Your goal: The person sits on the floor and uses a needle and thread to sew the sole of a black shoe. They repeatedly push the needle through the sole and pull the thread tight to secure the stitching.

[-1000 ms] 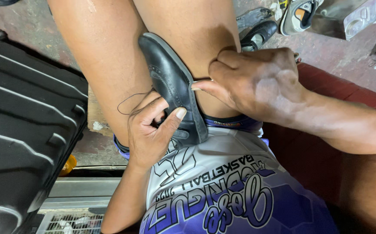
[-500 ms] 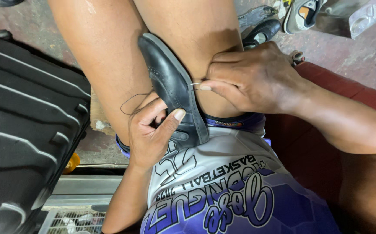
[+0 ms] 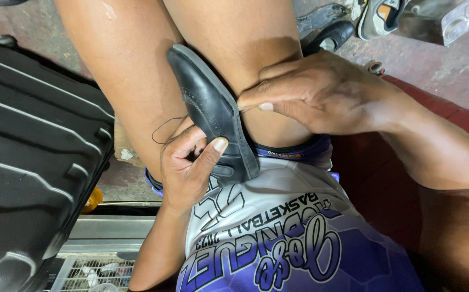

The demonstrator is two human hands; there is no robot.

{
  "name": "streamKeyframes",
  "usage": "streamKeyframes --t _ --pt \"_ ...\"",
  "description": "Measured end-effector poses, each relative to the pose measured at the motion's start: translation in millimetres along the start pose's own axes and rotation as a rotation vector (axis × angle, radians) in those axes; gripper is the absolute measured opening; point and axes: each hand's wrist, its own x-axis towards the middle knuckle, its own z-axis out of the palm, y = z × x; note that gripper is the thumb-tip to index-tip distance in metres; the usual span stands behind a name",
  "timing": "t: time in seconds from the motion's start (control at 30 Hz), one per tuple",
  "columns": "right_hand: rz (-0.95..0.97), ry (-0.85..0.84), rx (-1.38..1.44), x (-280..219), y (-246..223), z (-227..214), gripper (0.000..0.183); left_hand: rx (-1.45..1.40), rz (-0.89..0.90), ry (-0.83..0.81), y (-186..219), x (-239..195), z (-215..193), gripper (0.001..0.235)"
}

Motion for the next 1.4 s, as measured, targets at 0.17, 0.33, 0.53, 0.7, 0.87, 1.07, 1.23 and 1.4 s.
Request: streamKeyframes --t 0.17,0.33,0.53,0.7,0.87,1.07,1.23,1.4 --pt "-0.091 -0.006 0.022 -0.7 2.3 -4.0 0.037 0.046 -0.019 -0.004 -0.6 0.4 0.5 0.028" --pt "-0.122 -0.047 0.017 0.9 6.2 -8.9 0.035 0.083 -0.029 -0.035 2.5 3.2 1.1 0.027" --pt "-0.034 0.102 -0.669 -6.2 -36.5 14.2 0.039 0.205 0.070 0.007 6.1 7.8 3.1 0.027" --pt "0.051 0.133 -0.817 1.1 -55.5 23.2 0.019 0.268 0.070 0.039 13.0 9.3 8.4 0.030" --pt "0.017 0.238 -0.942 5.1 -63.7 25.2 0.015 0.298 0.083 0.029 16.7 10.3 9.4 0.028" --pt "0.071 0.182 -1.077 4.1 -48.0 23.5 0.034 0.276 0.096 0.017 18.0 14.4 8.9 0.027" --pt "-0.026 0.324 -1.022 2.3 -41.2 23.0 0.045 0.268 0.123 0.011 17.2 13.5 6.4 0.023" --pt "0.018 0.277 -0.934 1.5 -35.2 22.6 0.050 0.308 0.119 0.005 15.0 14.1 4.9 0.017"
